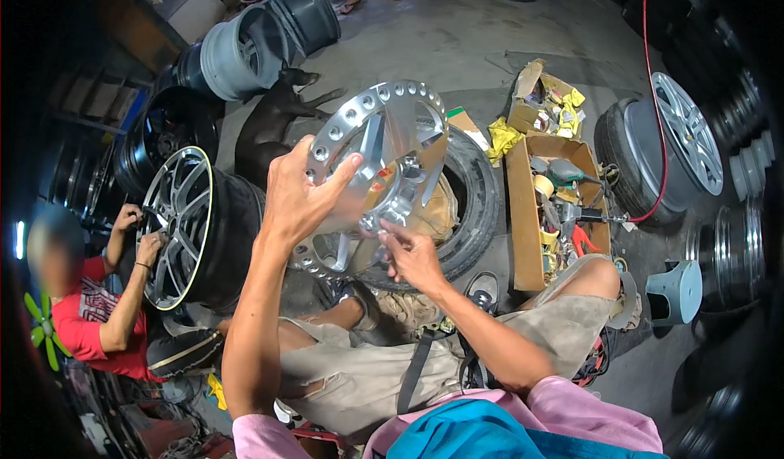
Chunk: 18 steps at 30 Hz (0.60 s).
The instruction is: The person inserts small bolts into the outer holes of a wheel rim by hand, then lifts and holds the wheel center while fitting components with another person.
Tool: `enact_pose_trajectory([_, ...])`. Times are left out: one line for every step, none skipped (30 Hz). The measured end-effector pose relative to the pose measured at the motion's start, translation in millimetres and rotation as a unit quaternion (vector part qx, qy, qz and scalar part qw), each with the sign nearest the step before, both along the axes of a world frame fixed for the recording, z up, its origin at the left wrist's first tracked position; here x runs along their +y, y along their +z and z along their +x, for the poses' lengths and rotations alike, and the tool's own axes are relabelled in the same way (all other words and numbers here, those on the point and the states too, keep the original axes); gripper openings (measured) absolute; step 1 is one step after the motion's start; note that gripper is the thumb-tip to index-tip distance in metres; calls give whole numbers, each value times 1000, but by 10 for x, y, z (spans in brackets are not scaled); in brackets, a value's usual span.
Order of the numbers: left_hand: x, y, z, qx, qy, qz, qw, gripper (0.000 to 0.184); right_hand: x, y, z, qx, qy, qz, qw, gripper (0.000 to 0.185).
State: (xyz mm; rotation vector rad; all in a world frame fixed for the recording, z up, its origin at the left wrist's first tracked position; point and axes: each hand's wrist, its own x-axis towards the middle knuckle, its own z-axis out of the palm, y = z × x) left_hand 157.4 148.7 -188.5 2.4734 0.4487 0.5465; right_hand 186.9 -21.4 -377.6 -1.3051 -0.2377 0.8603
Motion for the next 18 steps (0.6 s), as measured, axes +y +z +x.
enact_pose_trajectory([-1, 2, 5, 1, -4, 1, 1000, 33, -6, 36, 5, 1, -4, 1, 1000, 40])
enact_pose_trajectory([-5, 2, 9, -5, -4, -7, 1000, 34, -13, 99, 24, 26, 14, 11, 1000, 42])
enact_pose_trajectory([-17, -2, 14, -10, -4, -15, 1000, 34, -20, 130, 45, 51, 32, 22, 998, 43])
enact_pose_trajectory([-34, -15, 17, -9, -7, -15, 1000, 34, -33, 114, 80, 52, 28, 23, 998, 43])
enact_pose_trajectory([-43, -30, 22, -37, -10, -17, 999, 35, -52, 88, 131, 65, 36, 24, 997, 43])
enact_pose_trajectory([-49, -36, 24, -66, -11, -19, 998, 35, -69, 70, 168, 77, 46, 26, 996, 42])
enact_pose_trajectory([-53, -32, 20, -66, -12, -18, 998, 35, -81, 57, 186, 77, 45, 26, 996, 42])
enact_pose_trajectory([-54, -27, 13, -58, -13, -13, 998, 35, -89, 69, 200, 43, 44, -9, 998, 42])
enact_pose_trajectory([-54, -19, 9, -49, -13, -7, 999, 35, -89, 85, 210, 9, 43, -45, 998, 42])
enact_pose_trajectory([-57, -12, 5, -49, -14, -6, 999, 35, -91, 104, 207, 9, 42, -44, 998, 42])
enact_pose_trajectory([-67, -9, 1, -44, -10, -3, 999, 35, -100, 199, 191, 34, 63, -25, 997, 43])
enact_pose_trajectory([-80, -4, 7, -39, -8, 0, 999, 34, -104, 273, 179, 59, 82, -5, 995, 43])
enact_pose_trajectory([-90, -3, 12, -40, -10, 0, 999, 34, -92, 306, 159, 58, 80, -5, 995, 43])
enact_pose_trajectory([-96, -8, 14, -46, -10, -2, 999, 35, -69, 329, 126, 105, 70, 31, 991, 43])
enact_pose_trajectory([-104, -12, 19, -52, -11, -6, 999, 35, -46, 358, 97, 153, 61, 66, 984, 44])
enact_pose_trajectory([-113, -14, 24, -52, -13, -6, 999, 35, -20, 395, 72, 153, 58, 66, 984, 44])
enact_pose_trajectory([-119, -15, 28, -57, -16, -9, 998, 35, 9, 439, 46, 209, 34, 94, 973, 42])
enact_pose_trajectory([-127, -21, 29, -61, -17, -12, 998, 35, 24, 479, 23, 266, 10, 122, 956, 41])
